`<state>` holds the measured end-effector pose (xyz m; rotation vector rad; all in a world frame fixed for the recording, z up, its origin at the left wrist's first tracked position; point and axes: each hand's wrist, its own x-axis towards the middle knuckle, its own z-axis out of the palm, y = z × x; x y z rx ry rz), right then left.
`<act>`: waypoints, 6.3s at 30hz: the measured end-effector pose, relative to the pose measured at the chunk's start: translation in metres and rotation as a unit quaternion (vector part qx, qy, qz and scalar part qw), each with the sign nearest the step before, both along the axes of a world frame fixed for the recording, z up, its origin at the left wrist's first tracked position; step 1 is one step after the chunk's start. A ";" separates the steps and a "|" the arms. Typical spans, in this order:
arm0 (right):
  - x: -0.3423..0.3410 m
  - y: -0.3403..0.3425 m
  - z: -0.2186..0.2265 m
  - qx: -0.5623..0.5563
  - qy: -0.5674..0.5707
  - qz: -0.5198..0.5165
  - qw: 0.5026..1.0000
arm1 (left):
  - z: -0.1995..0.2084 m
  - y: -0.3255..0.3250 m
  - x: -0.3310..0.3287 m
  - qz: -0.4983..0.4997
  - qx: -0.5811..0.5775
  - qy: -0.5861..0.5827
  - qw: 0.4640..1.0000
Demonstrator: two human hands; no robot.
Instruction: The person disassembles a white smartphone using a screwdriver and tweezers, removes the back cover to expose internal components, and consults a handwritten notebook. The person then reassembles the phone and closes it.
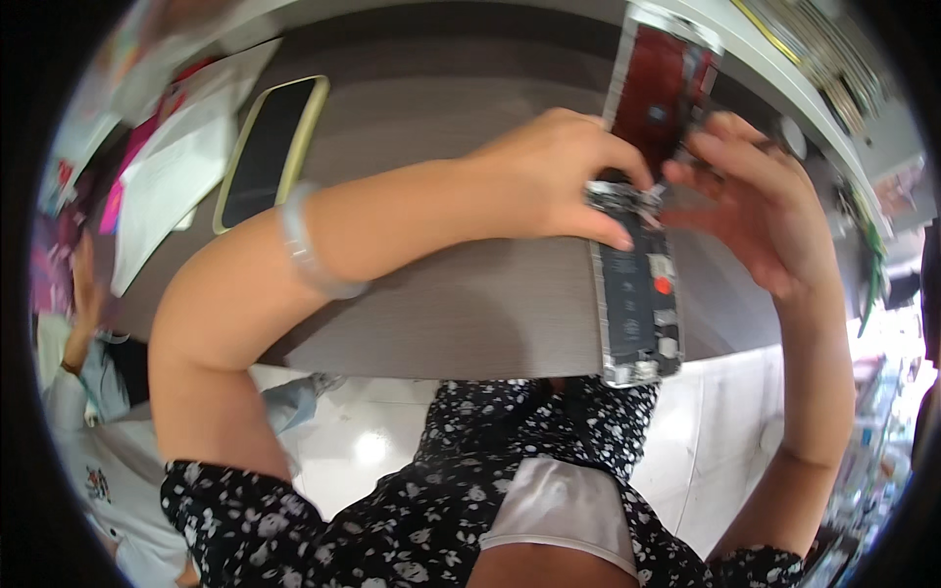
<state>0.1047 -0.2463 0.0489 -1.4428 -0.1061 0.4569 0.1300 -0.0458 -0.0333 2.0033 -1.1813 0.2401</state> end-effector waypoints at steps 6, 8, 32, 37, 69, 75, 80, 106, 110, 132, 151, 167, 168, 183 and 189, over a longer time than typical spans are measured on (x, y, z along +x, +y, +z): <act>-0.014 -0.009 -0.007 -0.012 -0.056 -0.033 0.998 | -0.003 -0.007 -0.006 -0.008 -0.032 -0.030 0.999; -0.011 -0.013 -0.010 0.081 -0.082 -0.036 0.993 | -0.008 -0.008 -0.005 -0.012 -0.023 -0.026 0.999; -0.089 -0.057 -0.023 -0.415 -0.480 0.129 0.762 | 0.083 0.318 -0.066 0.416 0.446 0.165 0.775; -0.086 -0.060 -0.036 -0.387 -0.523 0.084 0.754 | 0.013 0.412 -0.016 0.560 0.378 0.036 0.737; -0.031 -0.078 -0.060 -0.354 -0.588 -0.001 0.728 | 0.118 0.202 -0.284 0.529 -0.122 0.019 0.840; -0.105 -0.053 -0.087 0.026 -0.414 -0.030 0.909 | 0.063 0.077 -0.222 0.354 -0.362 0.060 0.861; -0.161 -0.026 -0.087 0.168 -0.317 -0.074 0.931 | 0.031 0.015 -0.187 0.245 -0.480 0.139 0.831; -0.100 -0.059 -0.073 0.099 -0.376 -0.190 0.901 | 0.021 -0.008 -0.152 0.100 -0.357 0.305 0.877; -0.081 -0.064 -0.082 0.093 -0.376 -0.179 0.904 | 0.013 -0.018 -0.138 0.168 -0.357 0.202 0.896; -0.084 -0.061 -0.090 0.068 -0.385 -0.198 0.899 | 0.043 -0.049 -0.147 0.417 0.103 -0.145 0.891; -0.083 -0.062 -0.094 0.066 -0.388 -0.207 0.896 | 0.033 -0.024 -0.176 0.431 0.116 -0.102 0.889; -0.084 -0.061 -0.093 0.081 -0.386 -0.204 0.896 | 0.031 -0.026 -0.174 0.424 0.110 -0.095 0.894; -0.084 -0.061 -0.093 0.080 -0.386 -0.203 0.896 | 0.032 -0.026 -0.173 0.423 0.110 -0.097 0.894; -0.084 -0.060 -0.093 0.074 -0.388 -0.208 0.895 | 0.034 -0.034 -0.173 0.399 0.105 -0.107 0.905; -0.084 -0.060 -0.093 0.074 -0.389 -0.206 0.895 | 0.030 -0.039 -0.168 0.412 0.110 -0.127 0.896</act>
